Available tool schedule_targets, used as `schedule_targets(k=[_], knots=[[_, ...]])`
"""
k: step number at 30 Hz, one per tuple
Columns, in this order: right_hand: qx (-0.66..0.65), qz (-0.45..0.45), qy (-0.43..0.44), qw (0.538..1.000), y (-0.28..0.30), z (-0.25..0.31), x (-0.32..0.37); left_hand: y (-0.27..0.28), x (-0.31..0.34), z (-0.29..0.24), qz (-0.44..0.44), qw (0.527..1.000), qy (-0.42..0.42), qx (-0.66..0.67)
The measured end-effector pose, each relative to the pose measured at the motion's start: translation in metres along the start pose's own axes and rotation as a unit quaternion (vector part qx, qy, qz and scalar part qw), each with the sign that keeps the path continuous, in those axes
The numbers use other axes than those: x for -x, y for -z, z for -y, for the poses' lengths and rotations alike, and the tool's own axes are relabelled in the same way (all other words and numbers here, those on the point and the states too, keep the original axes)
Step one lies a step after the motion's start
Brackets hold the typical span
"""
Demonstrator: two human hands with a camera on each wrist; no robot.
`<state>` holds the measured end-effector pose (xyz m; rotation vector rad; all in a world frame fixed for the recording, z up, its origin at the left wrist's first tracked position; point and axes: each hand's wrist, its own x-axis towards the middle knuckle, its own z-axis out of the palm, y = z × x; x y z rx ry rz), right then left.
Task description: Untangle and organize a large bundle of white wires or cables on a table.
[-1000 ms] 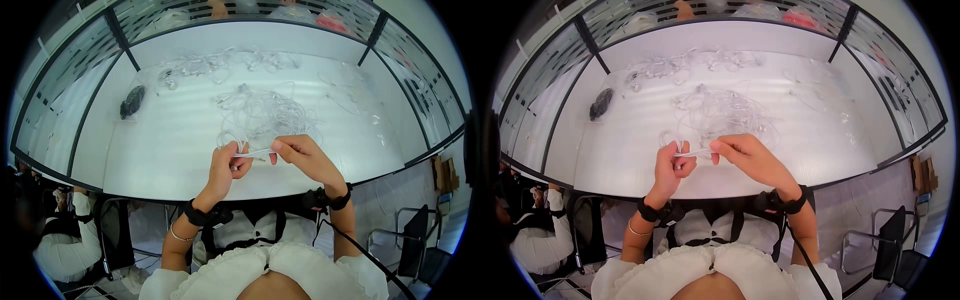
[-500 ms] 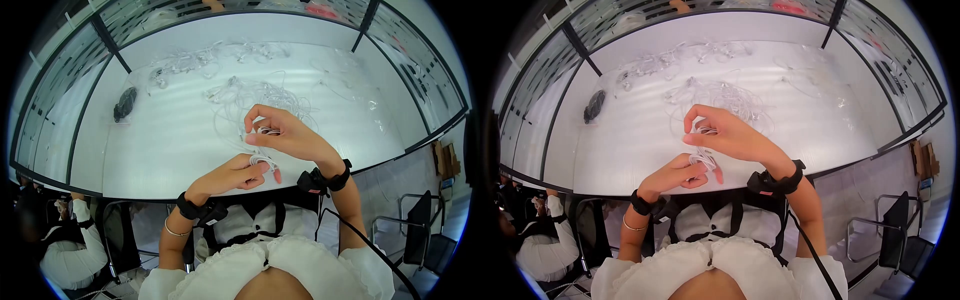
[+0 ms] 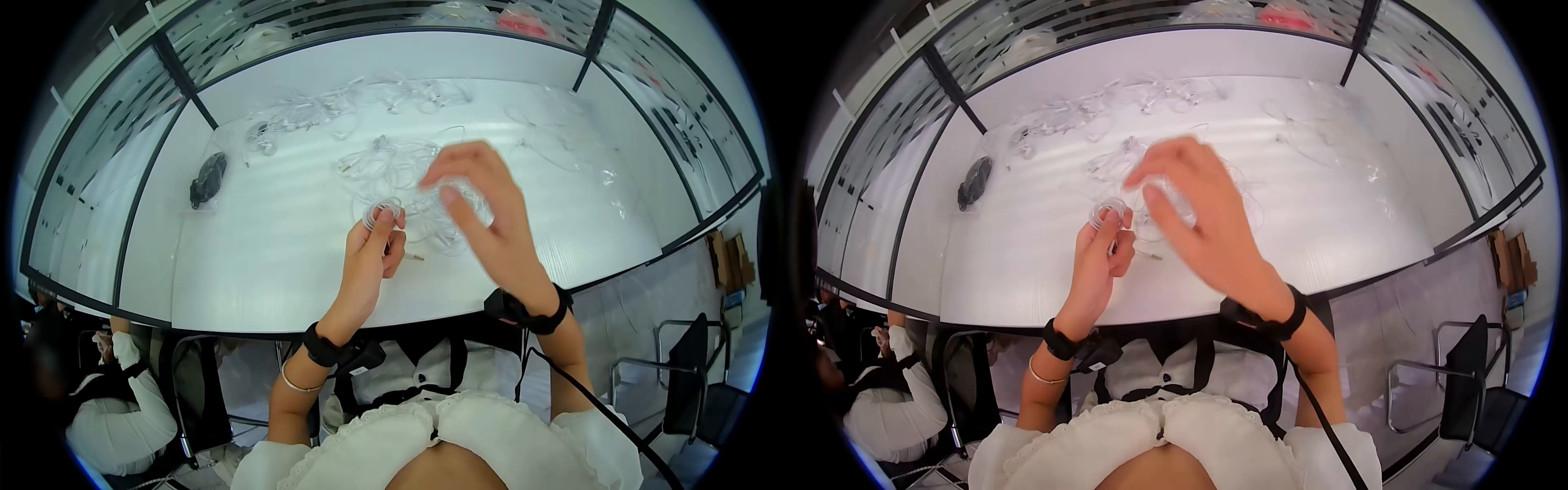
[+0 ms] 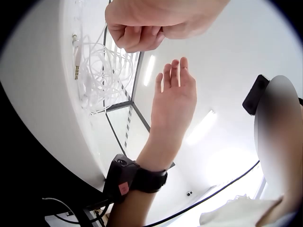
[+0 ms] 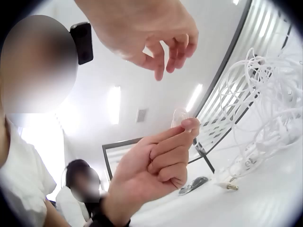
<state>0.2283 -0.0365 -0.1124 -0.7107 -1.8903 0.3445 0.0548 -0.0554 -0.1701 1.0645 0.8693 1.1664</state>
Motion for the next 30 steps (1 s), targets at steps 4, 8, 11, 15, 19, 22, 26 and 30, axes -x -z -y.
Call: schedule_targets(k=[4, 8, 11, 15, 19, 22, 26, 30], knots=[[0.053, 0.065, -0.011, 0.996, -0.018, 0.014, 0.02, -0.003, -0.001, 0.002, -0.063, 0.995, -0.058, -0.046], [0.077, 0.072, -0.014, 0.994, -0.03, 0.013, 0.026, -0.003, -0.002, 0.004, -0.076, 0.99, -0.104, -0.056], [0.108, 0.072, 0.023, 0.991, -0.033, 0.009, 0.032, -0.01, 0.004, 0.004, -0.094, 0.989, -0.104, -0.044], [0.128, 0.062, 0.016, 0.99, -0.037, 0.012, 0.037, -0.022, 0.008, 0.01, -0.11, 0.987, -0.121, 0.004], [0.147, 0.015, 0.025, 0.989, -0.046, 0.011, 0.037, -0.035, 0.002, 0.014, -0.163, 0.967, -0.193, -0.013], [0.132, -0.002, 0.015, 0.991, -0.048, 0.01, 0.032, -0.031, 0.0, 0.019, -0.172, 0.957, -0.227, -0.064], [0.11, -0.041, -0.018, 0.993, -0.042, 0.013, 0.024, -0.031, 0.009, 0.019, -0.143, 0.951, -0.229, -0.152], [0.051, 0.032, -0.112, 0.992, -0.025, 0.013, 0.012, -0.028, 0.002, 0.024, -0.111, 0.957, -0.22, -0.154]])
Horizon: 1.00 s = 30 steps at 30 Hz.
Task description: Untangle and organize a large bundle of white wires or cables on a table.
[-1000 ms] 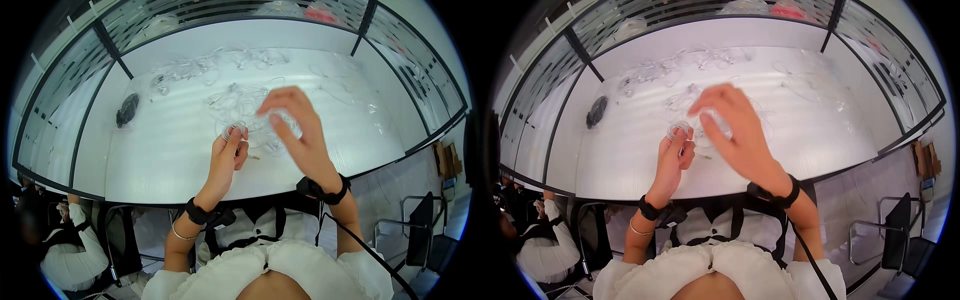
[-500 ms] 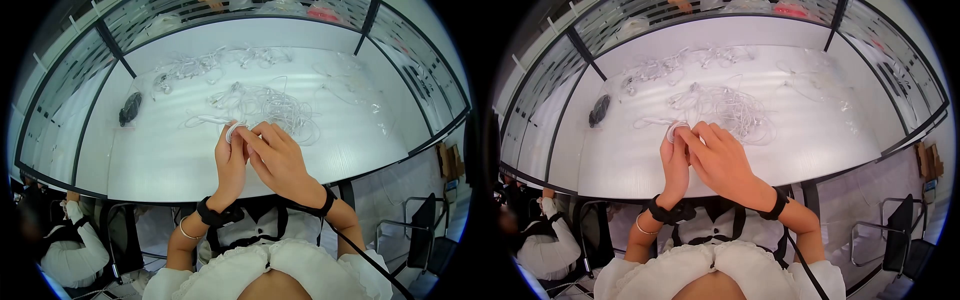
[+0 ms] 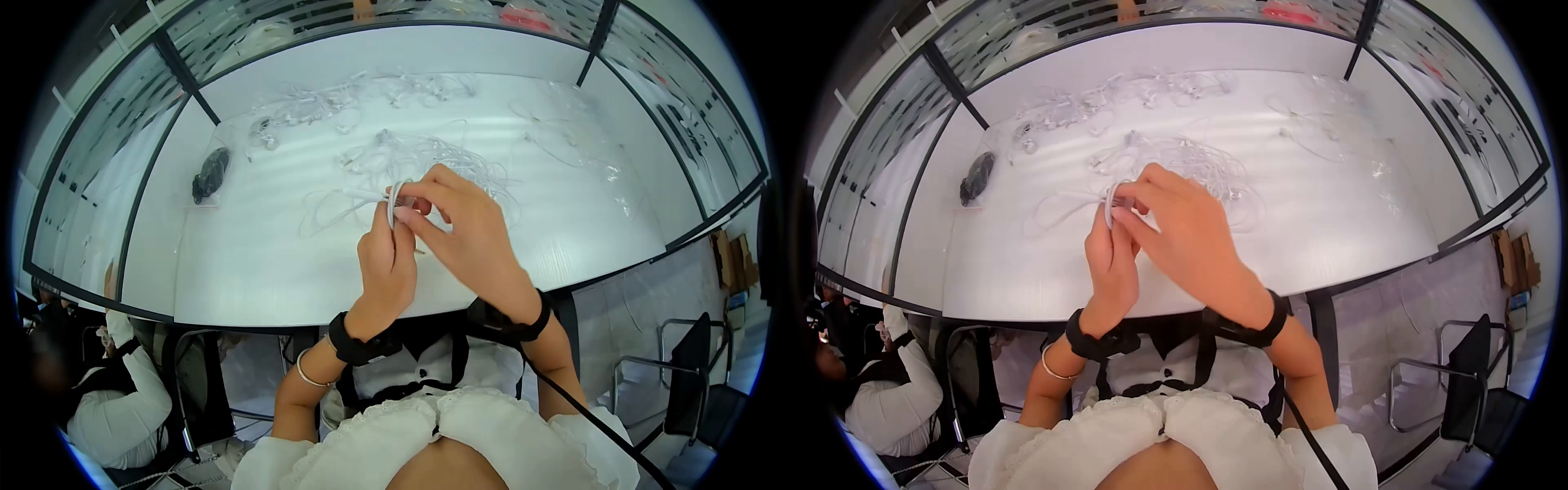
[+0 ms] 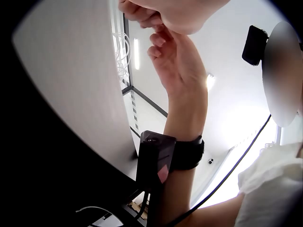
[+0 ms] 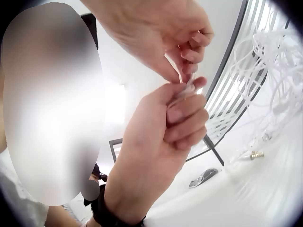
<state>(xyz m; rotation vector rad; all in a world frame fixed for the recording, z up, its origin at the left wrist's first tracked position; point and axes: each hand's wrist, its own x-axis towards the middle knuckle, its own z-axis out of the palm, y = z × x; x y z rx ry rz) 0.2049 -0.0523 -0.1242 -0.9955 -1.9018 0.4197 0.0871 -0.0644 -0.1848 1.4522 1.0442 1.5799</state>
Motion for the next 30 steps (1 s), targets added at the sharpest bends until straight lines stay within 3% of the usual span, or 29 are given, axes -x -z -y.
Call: schedule_targets(k=[3, 6, 10, 14, 19, 25, 30], knots=[[-0.018, 0.074, -0.052, 0.996, 0.015, -0.006, -0.004, 0.007, -0.002, -0.01, 0.05, 0.989, -0.006, -0.141], [0.002, 0.079, -0.041, 0.996, 0.017, -0.018, -0.004, 0.01, -0.005, -0.011, 0.092, 0.976, -0.019, -0.199], [-0.04, 0.1, -0.068, 0.992, 0.017, -0.028, -0.004, 0.018, -0.012, -0.017, 0.152, 0.971, 0.042, -0.179], [-0.033, 0.064, 0.012, 0.997, 0.013, -0.031, -0.005, 0.03, -0.02, -0.029, 0.208, 0.967, 0.126, -0.078], [-0.043, 0.08, -0.001, 0.996, 0.016, -0.025, -0.004, 0.041, -0.029, -0.037, 0.276, 0.948, 0.152, -0.047], [0.059, 0.061, 0.082, 0.993, 0.015, -0.023, -0.007, 0.042, -0.029, -0.042, 0.267, 0.947, 0.162, -0.072], [0.024, 0.076, -0.005, 0.997, 0.01, -0.016, -0.007, 0.039, -0.034, -0.045, 0.262, 0.948, 0.161, -0.078]])
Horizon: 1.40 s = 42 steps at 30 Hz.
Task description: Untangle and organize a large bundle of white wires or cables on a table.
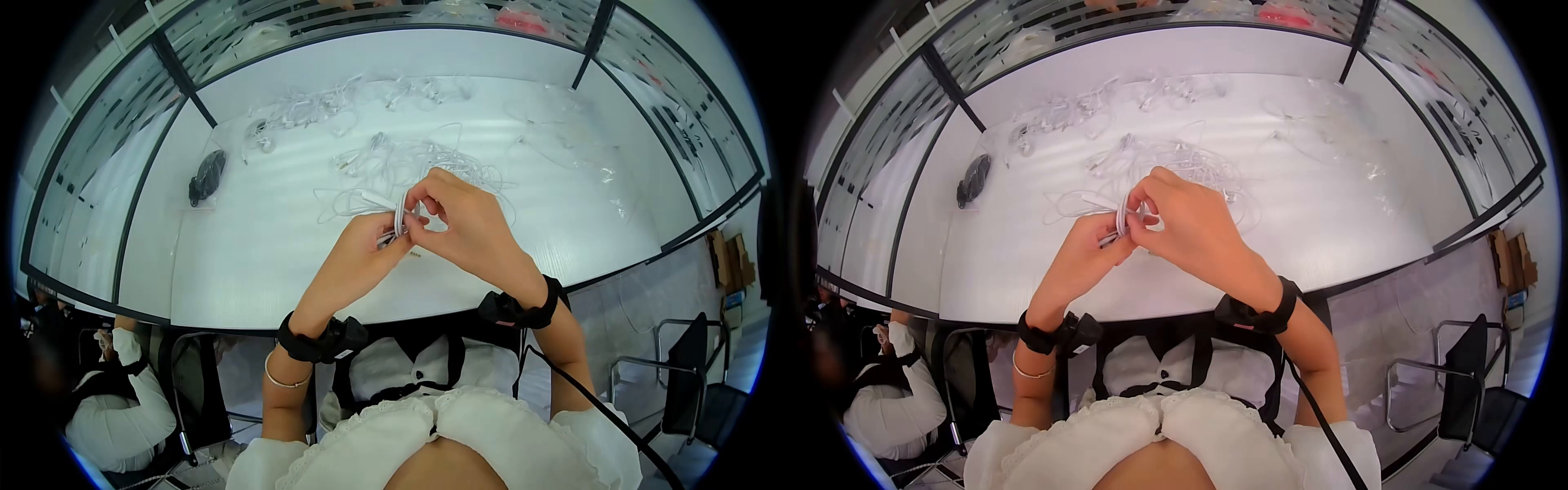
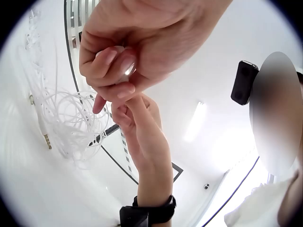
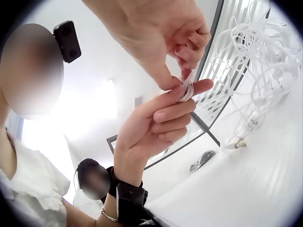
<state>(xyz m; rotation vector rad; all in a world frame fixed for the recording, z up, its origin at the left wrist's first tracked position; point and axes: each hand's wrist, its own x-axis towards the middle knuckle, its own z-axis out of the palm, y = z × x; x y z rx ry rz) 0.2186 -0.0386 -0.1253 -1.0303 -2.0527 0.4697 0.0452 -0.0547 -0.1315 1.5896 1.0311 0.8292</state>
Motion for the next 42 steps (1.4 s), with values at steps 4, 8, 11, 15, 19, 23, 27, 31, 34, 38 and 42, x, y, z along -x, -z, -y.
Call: schedule_targets(k=[4, 8, 11, 15, 19, 23, 27, 31, 34, 38, 42], knots=[[0.01, -0.009, -0.023, 1.0, -0.005, 0.002, -0.002, 0.004, -0.008, 0.007, -0.007, 0.999, -0.025, -0.028], [0.022, -0.014, -0.028, 0.999, -0.008, 0.0, 0.0, -0.003, -0.014, 0.024, -0.056, 0.993, -0.1, -0.023], [0.045, -0.008, -0.028, 0.999, -0.009, -0.003, 0.002, -0.003, -0.014, 0.026, -0.086, 0.983, -0.084, -0.139], [0.046, -0.01, -0.034, 0.998, -0.011, -0.005, 0.003, -0.002, -0.011, 0.013, -0.072, 0.982, -0.019, -0.172], [0.032, -0.022, -0.019, 0.999, -0.011, -0.009, 0.004, -0.002, -0.011, 0.013, -0.072, 0.986, -0.028, -0.149], [0.036, -0.029, -0.024, 0.999, -0.011, -0.01, 0.003, -0.005, -0.006, 0.004, -0.094, 0.981, -0.058, -0.158], [0.006, -0.011, -0.036, 0.999, -0.004, -0.009, 0.004, -0.004, 0.001, -0.003, -0.088, 0.978, -0.093, -0.164], [-0.046, 0.039, -0.084, 0.995, 0.005, -0.005, 0.005, -0.001, 0.005, -0.008, -0.079, 0.984, -0.112, -0.113], [-0.061, -0.015, -0.056, 0.996, 0.002, -0.001, 0.005, -0.005, 0.002, -0.003, -0.129, 0.983, -0.087, -0.101], [-0.082, -0.052, -0.025, 0.995, -0.005, 0.003, 0.005, -0.009, -0.005, 0.0, -0.173, 0.977, -0.111, 0.065], [-0.059, -0.078, 0.081, 0.992, -0.002, 0.003, 0.005, -0.008, -0.01, -0.004, -0.155, 0.971, -0.081, 0.165]])
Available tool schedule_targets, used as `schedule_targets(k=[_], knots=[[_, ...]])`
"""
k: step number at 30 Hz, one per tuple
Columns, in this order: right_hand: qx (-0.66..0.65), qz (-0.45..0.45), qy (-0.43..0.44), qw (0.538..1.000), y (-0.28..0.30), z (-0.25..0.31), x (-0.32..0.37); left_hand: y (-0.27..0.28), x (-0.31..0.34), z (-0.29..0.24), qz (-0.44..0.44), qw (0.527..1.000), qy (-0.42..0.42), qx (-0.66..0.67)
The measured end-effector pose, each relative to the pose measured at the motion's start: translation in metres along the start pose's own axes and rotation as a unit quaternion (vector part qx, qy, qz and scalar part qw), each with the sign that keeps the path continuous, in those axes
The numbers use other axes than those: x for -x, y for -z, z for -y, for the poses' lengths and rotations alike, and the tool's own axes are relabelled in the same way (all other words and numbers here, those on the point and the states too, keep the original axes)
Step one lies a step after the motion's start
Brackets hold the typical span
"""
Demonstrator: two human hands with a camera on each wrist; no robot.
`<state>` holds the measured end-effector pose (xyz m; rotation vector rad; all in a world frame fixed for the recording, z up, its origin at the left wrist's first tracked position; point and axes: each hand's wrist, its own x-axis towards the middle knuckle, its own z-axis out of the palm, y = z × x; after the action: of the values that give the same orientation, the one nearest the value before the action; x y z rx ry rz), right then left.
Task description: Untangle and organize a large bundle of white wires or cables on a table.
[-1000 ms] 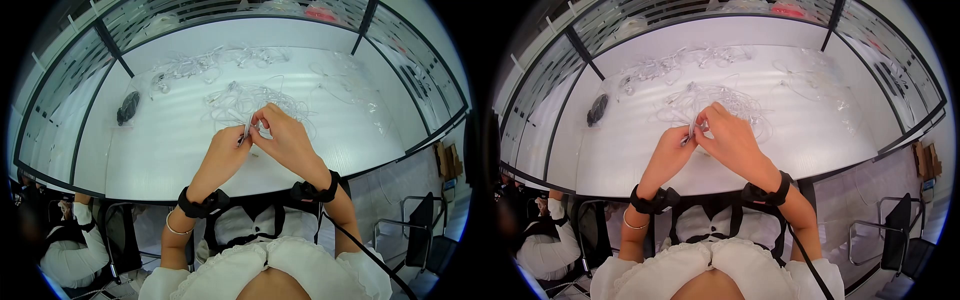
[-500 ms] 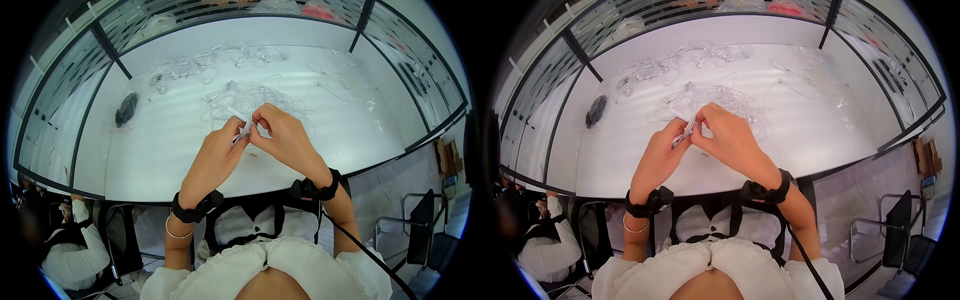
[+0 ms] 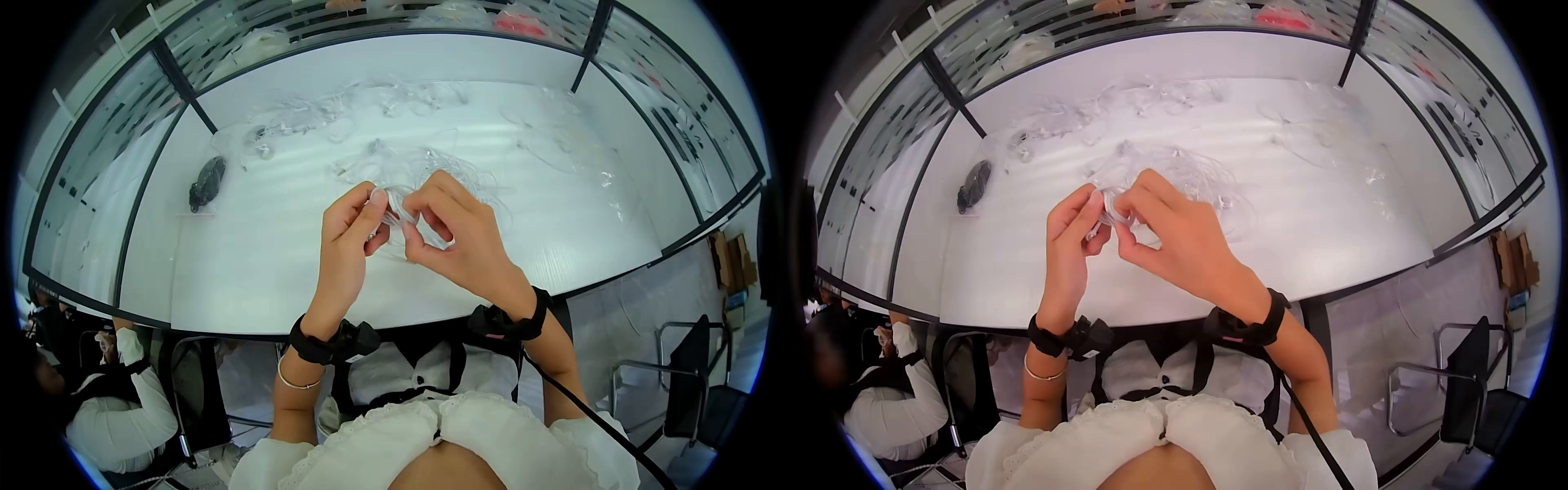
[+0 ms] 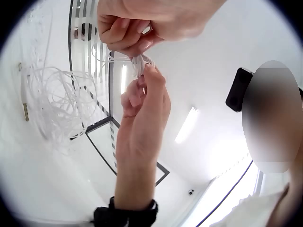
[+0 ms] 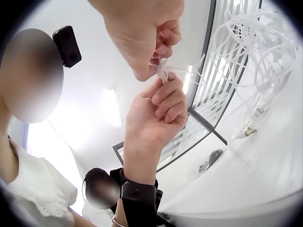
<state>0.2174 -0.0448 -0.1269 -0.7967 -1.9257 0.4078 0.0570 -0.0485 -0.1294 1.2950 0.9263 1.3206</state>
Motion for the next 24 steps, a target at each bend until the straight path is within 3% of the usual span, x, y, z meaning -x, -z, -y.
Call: schedule_targets(k=[5, 11, 14, 20, 24], knots=[[0.04, 0.015, 0.108, 0.993, 0.004, -0.008, 0.005, 0.005, 0.001, -0.001, 0.048, 0.994, 0.068, 0.075], [0.019, 0.02, -0.057, 0.998, 0.002, 0.002, -0.002, -0.01, 0.006, 0.01, -0.045, 0.994, -0.089, -0.055], [-0.015, 0.049, -0.091, 0.994, 0.007, 0.0, 0.0, -0.005, 0.009, 0.011, -0.025, 0.989, -0.11, -0.095], [-0.076, -0.006, -0.026, 0.997, 0.009, -0.003, 0.005, -0.009, 0.012, -0.001, -0.01, 0.995, -0.094, -0.04], [-0.13, -0.016, -0.039, 0.991, 0.007, -0.002, 0.006, -0.01, 0.008, 0.0, -0.028, 0.996, -0.089, 0.004]])
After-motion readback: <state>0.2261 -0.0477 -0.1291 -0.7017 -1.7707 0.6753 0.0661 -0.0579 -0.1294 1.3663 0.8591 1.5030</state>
